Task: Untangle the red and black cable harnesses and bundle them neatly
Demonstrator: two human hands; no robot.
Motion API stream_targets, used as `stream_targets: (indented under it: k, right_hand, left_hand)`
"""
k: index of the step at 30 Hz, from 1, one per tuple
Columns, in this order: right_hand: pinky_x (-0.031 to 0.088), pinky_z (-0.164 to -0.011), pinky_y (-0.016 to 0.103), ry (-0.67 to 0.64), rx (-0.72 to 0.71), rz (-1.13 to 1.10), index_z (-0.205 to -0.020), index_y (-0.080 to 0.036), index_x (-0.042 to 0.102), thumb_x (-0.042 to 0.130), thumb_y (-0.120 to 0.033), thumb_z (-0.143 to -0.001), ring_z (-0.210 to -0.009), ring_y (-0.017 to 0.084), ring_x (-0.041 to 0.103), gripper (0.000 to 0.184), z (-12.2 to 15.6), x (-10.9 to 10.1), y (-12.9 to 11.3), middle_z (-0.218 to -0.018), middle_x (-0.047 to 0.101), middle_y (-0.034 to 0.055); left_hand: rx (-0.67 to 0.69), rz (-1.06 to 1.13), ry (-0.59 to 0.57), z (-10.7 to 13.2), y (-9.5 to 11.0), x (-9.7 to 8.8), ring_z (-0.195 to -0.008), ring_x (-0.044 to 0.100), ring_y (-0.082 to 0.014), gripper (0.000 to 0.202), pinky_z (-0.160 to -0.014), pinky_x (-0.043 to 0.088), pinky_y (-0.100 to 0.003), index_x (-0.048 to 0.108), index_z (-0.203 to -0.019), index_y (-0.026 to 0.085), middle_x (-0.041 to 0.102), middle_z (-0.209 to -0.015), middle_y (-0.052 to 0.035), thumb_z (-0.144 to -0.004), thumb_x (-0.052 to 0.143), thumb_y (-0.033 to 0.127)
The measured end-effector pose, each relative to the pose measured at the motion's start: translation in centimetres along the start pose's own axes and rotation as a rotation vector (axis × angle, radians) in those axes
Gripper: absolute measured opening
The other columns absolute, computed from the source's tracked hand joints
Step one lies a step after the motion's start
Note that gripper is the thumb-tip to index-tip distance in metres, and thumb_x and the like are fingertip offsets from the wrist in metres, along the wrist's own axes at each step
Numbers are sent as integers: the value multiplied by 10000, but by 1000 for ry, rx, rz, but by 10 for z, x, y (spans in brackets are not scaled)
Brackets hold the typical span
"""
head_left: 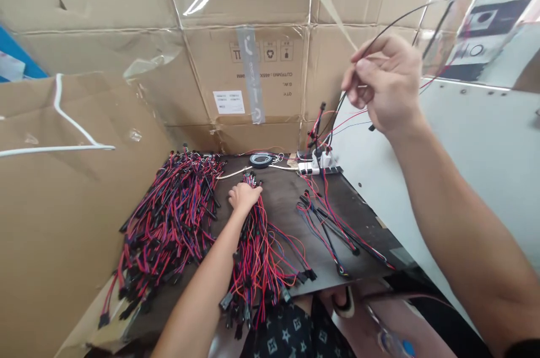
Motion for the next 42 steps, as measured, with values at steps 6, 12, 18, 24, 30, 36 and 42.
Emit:
stream_targets:
  k: [6,12,18,24,30,36,42]
  right_hand:
    - [344,-360,143,-163,223,-39,-803,-185,495,594,-102,-813,-449,51,494,130,22,23,16,-611,558,-38]
    - [401,-405,123,-261,277,-60,-800,-171,469,545,-59,-820,-483,32,498,137,39,48,22,-644,489,-46]
    - [449,-527,178,-373,225,19,-783,-163,481,473,-67,-836,-545,50,511,110,54,73,15,-655,483,-31]
    - [449,-705,274,-596,29,379,-742,-161,581,455,-20,-768,-693,127,565,191,91,110,7,-650,555,-9]
    - [497,-778,288,-511,-13,186,-815,-183,662,428,-7,-798,-768,125,621,292,131,107,0,-833,671,13]
    - [505,-556,246,-177,325,286,-921,-155,656,437,-121,-867,-608,113,608,228,196,17,64,-802,668,45]
    - [529,-782,347,-422,448,530,-1046,-166,631,506,-99,-799,-905,190,623,284,235,1,111,-1027,655,93]
  left_hand:
    - [89,-51,-54,-2,-5,-11,-1136,537,-424,619,-890,430,-461,629,-1085,91,612,-1155,-276,-718,601,588]
    - [280,38,23,21,1,-45,-1192,476,-409,439,-947,396,-467,613,-1058,113,545,-1214,-239,-749,632,425]
    - [647,911,-430,86,57,-80,-1050,581,-240,456,-914,443,-347,634,-1085,189,635,-1109,-85,-647,753,222]
    - [609,1474,-669,114,86,-86,-895,622,-204,303,-744,498,-294,649,-975,168,663,-922,-65,-707,742,271]
    - [497,1503,-601,129,68,-79,-887,636,-194,303,-764,510,-277,681,-950,161,688,-933,-57,-671,782,222]
    - [156,1278,-466,140,10,-78,-1054,622,-248,166,-877,496,-314,713,-881,156,710,-1014,-105,-747,664,241]
    - [144,1257,-363,151,-13,-80,-1108,604,-249,288,-1018,432,-347,703,-951,184,706,-1064,-90,-664,686,165]
Point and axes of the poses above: each hand's wrist, its own z-axis away from the middle knuckle, its own x-axis out of the palm, y = z × x, the point moved 5 cm from there along -z, towards the middle knuckle
